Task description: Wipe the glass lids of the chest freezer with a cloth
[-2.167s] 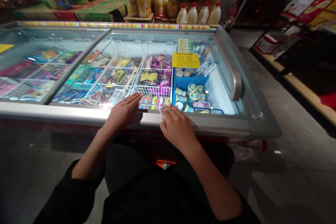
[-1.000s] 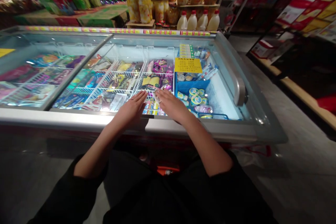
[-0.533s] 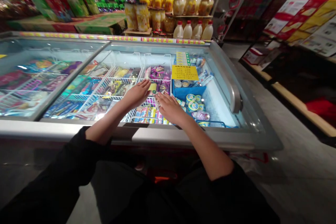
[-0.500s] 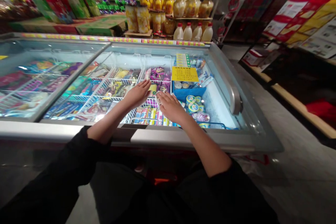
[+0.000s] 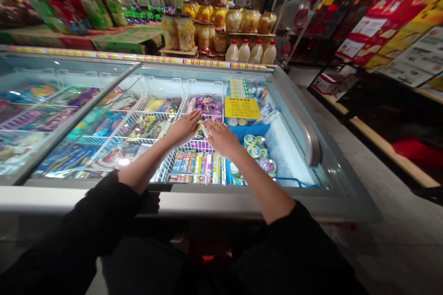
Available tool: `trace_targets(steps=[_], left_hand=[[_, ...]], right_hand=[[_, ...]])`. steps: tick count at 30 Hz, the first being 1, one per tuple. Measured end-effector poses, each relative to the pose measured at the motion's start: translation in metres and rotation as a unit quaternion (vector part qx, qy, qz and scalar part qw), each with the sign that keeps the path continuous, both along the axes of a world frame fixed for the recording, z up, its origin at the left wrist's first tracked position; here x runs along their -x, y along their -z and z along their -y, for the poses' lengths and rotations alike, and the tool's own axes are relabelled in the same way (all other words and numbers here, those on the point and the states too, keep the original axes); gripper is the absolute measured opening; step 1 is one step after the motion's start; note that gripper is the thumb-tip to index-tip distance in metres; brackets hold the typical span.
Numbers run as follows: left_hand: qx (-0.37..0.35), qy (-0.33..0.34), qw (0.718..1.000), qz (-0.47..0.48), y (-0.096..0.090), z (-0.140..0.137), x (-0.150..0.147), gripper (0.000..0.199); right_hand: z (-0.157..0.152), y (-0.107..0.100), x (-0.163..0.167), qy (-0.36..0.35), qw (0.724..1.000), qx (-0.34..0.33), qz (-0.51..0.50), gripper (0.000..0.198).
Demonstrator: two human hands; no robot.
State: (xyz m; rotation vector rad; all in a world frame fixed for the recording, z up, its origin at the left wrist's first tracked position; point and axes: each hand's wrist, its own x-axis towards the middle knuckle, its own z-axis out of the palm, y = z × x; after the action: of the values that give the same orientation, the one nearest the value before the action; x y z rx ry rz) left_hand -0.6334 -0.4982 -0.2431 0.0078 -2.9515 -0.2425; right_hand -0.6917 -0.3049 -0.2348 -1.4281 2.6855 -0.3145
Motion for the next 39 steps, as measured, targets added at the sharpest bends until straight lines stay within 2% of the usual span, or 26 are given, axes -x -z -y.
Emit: trace_targets(steps=[3,5,10,13,17,19,25,27,30,33,36,39], left_hand=[[-0.003,0.009,1.000,0.000,0.003,0.005,-0.009,0.058],[-0.003,0.004,1.000,0.001,0.003,0.005,-0.014,0.058],[-0.016,-0.011,1.000,0.002,0.000,-0.002,-0.011,0.057],[-0.023,-0.018,1.000,-0.006,-0.002,-0.004,-0.009,0.055],[-0.022,-0.020,1.000,-0.006,-0.002,-0.003,-0.013,0.056],[-0.021,-0.019,1.000,-0.009,-0.002,-0.003,-0.014,0.056],[-0.010,-0.047,0.999,-0.016,-0.005,-0.008,0.006,0.054],[-0.005,-0.055,0.998,-0.020,-0.006,-0.006,0.015,0.053],[-0.004,-0.076,0.997,-0.034,-0.008,-0.001,0.026,0.051],[-0.007,-0.087,0.996,-0.026,-0.009,0.001,0.036,0.052],[-0.015,-0.074,0.997,-0.015,-0.006,-0.002,0.045,0.053],[-0.024,-0.071,0.997,-0.030,0.000,-0.004,0.050,0.053]], right_hand=[[0.002,-0.001,0.034,0.055,0.998,0.007,-0.016,0.068],[-0.002,0.001,0.040,0.068,0.997,0.014,-0.027,0.067],[-0.008,0.005,0.022,0.010,1.000,-0.004,0.007,0.067],[0.000,0.002,0.035,-0.008,1.000,-0.006,0.017,0.067],[0.011,0.000,0.075,0.077,0.997,-0.001,-0.006,0.068],[0.014,0.003,0.083,0.094,0.995,0.002,-0.015,0.068],[0.025,0.008,0.075,0.009,1.000,0.014,0.001,0.067],[0.030,0.005,0.080,0.026,1.000,0.017,0.000,0.066],[0.034,0.001,0.089,0.088,0.996,0.021,-0.023,0.065],[0.034,0.004,0.084,0.128,0.990,0.021,-0.058,0.065],[0.034,0.011,0.075,0.092,0.993,0.030,-0.072,0.064],[0.038,0.010,0.085,0.024,0.999,0.024,-0.037,0.065]])
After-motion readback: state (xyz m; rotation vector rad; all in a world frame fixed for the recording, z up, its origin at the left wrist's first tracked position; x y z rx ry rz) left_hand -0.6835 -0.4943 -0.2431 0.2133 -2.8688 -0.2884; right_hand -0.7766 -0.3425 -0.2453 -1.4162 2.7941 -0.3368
